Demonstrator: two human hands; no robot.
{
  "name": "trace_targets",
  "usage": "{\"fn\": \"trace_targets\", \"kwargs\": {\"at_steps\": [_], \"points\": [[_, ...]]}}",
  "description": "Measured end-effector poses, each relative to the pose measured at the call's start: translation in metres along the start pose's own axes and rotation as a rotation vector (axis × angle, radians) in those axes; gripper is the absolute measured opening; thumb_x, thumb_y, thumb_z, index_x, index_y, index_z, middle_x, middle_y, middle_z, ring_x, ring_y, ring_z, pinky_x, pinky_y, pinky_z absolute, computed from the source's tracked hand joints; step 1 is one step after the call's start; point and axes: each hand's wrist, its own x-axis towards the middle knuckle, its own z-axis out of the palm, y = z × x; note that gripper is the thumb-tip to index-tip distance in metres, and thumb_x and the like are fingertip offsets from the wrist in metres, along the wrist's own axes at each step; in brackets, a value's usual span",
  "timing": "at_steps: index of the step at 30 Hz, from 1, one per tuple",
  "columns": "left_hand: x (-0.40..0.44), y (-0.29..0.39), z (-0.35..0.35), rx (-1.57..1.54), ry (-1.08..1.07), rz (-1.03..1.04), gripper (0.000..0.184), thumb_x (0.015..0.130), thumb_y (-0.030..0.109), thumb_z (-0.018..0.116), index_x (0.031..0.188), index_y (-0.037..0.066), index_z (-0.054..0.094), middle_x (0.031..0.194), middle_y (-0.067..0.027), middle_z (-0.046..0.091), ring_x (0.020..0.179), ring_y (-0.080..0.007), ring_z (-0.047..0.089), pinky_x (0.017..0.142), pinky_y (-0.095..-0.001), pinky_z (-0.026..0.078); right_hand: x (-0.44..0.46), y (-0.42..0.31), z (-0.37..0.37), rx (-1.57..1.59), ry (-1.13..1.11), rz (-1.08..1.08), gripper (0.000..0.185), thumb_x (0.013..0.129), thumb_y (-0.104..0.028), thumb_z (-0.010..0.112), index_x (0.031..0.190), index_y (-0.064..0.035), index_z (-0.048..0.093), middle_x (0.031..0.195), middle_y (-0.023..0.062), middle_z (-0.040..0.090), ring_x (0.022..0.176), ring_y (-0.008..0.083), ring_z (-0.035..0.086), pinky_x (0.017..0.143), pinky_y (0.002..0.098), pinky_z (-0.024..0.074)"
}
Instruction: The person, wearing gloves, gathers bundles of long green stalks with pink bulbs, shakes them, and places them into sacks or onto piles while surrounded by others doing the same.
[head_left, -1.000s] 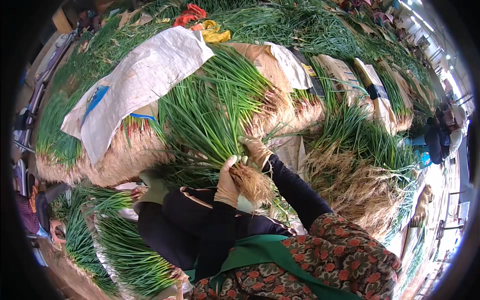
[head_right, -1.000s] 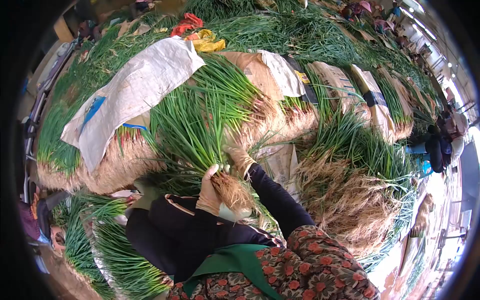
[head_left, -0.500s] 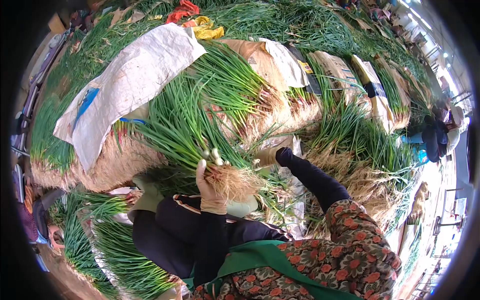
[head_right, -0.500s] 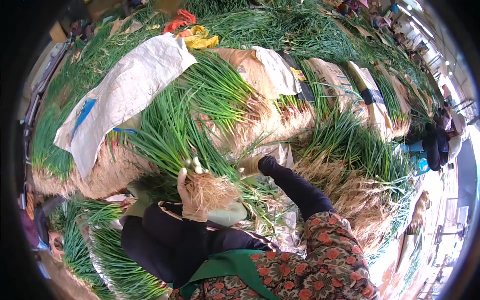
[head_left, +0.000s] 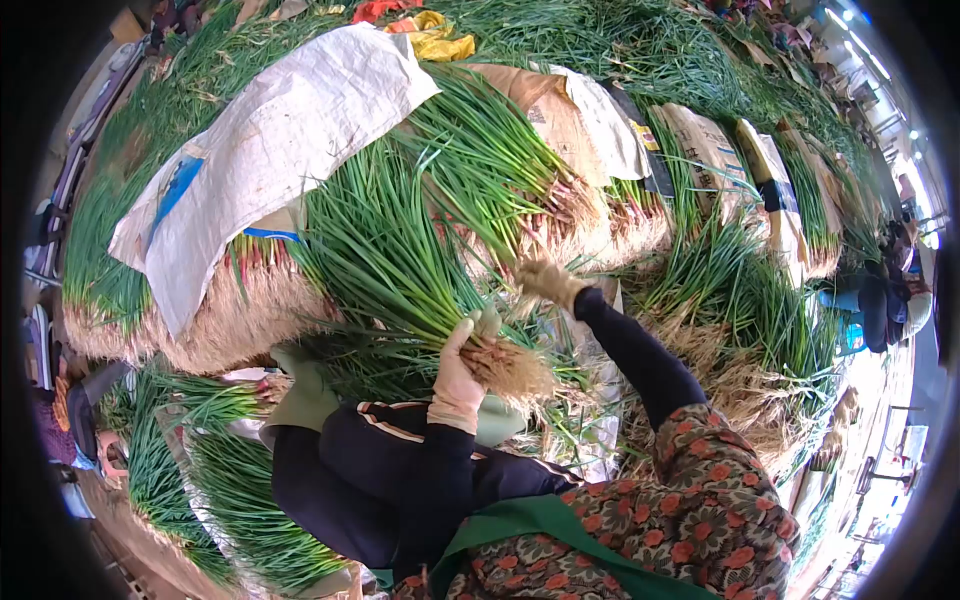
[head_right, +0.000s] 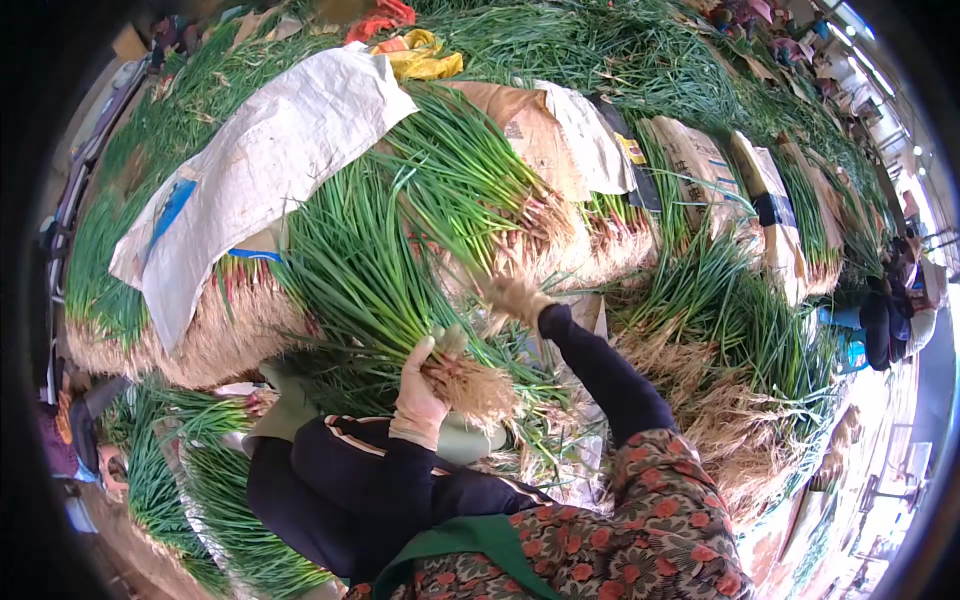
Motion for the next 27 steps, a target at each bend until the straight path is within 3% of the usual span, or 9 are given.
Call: {"fn": "trace_targets", "kwargs": {"at_steps": [1, 5, 6, 9, 11, 17, 20, 23, 27], "points": [[0.003, -0.001, -0.002, 0.037, -0.016, -0.030, 0.024, 0.087, 0.019, 0.055, 0.105, 0.003, 0.059, 0.080, -0.0092, 0.062, 0.074, -0.0220, 0.061, 0.071, -0.0379, 0.053, -0.012, -0.002, 0.014, -0.068, 0.045, -0.459, 0.034, 0.086, -0.013, 0.053, 0.120, -0.0103, 0.056, 0.110, 0.0120, 0.061, 0.097, 0.0250, 0.061, 0.085, 0.0360, 0.0487], [0.009, -0.005, -0.003, 0.144, -0.069, -0.082, 0.024, 0.088, 0.022, 0.054, 0.103, 0.004, 0.058, 0.070, -0.0063, 0.056, 0.065, -0.0202, 0.058, 0.066, -0.0351, 0.051, -0.045, -0.034, 0.077, 0.328, 0.048, -0.511, 0.035, 0.086, -0.017, 0.056, 0.120, -0.0085, 0.055, 0.115, 0.0160, 0.058, 0.107, 0.0270, 0.055, 0.092, 0.0341, 0.0446], [0.010, -0.007, -0.002, 0.124, -0.067, -0.073, 0.024, 0.088, 0.022, 0.054, 0.103, 0.004, 0.058, 0.069, -0.0063, 0.056, 0.065, -0.0201, 0.058, 0.066, -0.0349, 0.051, -0.058, -0.101, -0.006, 0.794, -0.014, -0.029, 0.031, 0.089, -0.018, 0.055, 0.117, -0.0046, 0.055, 0.111, 0.0124, 0.060, 0.100, 0.0274, 0.058, 0.087, 0.0341, 0.0469], [0.007, -0.005, 0.003, 0.074, -0.016, -0.043, 0.024, 0.088, 0.024, 0.054, 0.102, 0.005, 0.059, 0.069, -0.0055, 0.057, 0.065, -0.0191, 0.057, 0.066, -0.0346, 0.051, -0.038, -0.083, -0.006, 0.490, 0.179, 0.169, 0.029, 0.091, -0.017, 0.053, 0.114, 0.0010, 0.055, 0.105, 0.0083, 0.063, 0.092, 0.0239, 0.060, 0.079, 0.0322, 0.0486], [0.008, -0.006, -0.003, 0.073, 0.007, -0.027, 0.023, 0.088, 0.024, 0.055, 0.101, 0.006, 0.059, 0.070, -0.0051, 0.057, 0.065, -0.0185, 0.057, 0.066, -0.0339, 0.051, -0.016, -0.052, 0.004, 1.185, 0.393, 0.441, 0.026, 0.093, -0.019, 0.050, 0.107, 0.0010, 0.057, 0.098, 0.0062, 0.065, 0.084, 0.0228, 0.061, 0.071, 0.0325, 0.0495], [0.010, -0.008, -0.014, 0.149, -0.094, -0.073, 0.020, 0.087, 0.025, 0.056, 0.093, 0.006, 0.058, 0.074, -0.0079, 0.061, 0.066, -0.0216, 0.062, 0.064, -0.0340, 0.054, 0.012, -0.099, -0.013, 0.503, 0.097, 0.140, 0.030, 0.091, -0.027, 0.053, 0.104, -0.0003, 0.060, 0.088, 0.0122, 0.066, 0.076, 0.0230, 0.062, 0.064, 0.0339, 0.0479], [0.006, -0.006, -0.016, 0.178, -0.058, -0.056, 0.019, 0.087, 0.024, 0.056, 0.091, 0.006, 0.058, 0.073, -0.0087, 0.061, 0.063, -0.0227, 0.062, 0.063, -0.0367, 0.054, 0.009, -0.111, -0.005, 0.312, 0.192, 0.074, 0.033, 0.087, -0.028, 0.056, 0.102, 0.0011, 0.059, 0.085, 0.0180, 0.065, 0.076, 0.0280, 0.063, 0.069, 0.0375, 0.0488], [0.010, -0.007, -0.020, 0.129, -0.004, -0.054, 0.018, 0.087, 0.024, 0.056, 0.091, 0.006, 0.056, 0.072, -0.0091, 0.061, 0.062, -0.0239, 0.062, 0.062, -0.0391, 0.054, -0.016, -0.138, -0.033, 0.276, 0.087, 0.175, 0.031, 0.086, -0.025, 0.055, 0.101, 0.0016, 0.059, 0.083, 0.0191, 0.064, 0.074, 0.0313, 0.063, 0.069, 0.0381, 0.0486], [0.012, -0.007, -0.022, 0.023, -0.074, -0.040, 0.019, 0.087, 0.021, 0.055, 0.098, 0.006, 0.056, 0.080, -0.0092, 0.062, 0.073, -0.0232, 0.062, 0.072, -0.0398, 0.053, -0.029, -0.103, -0.006, 0.363, 0.155, 0.205, 0.033, 0.086, -0.028, 0.056, 0.104, -0.0008, 0.060, 0.078, 0.0167, 0.065, 0.072, 0.0212, 0.063, 0.065, 0.0333, 0.0494]]}}
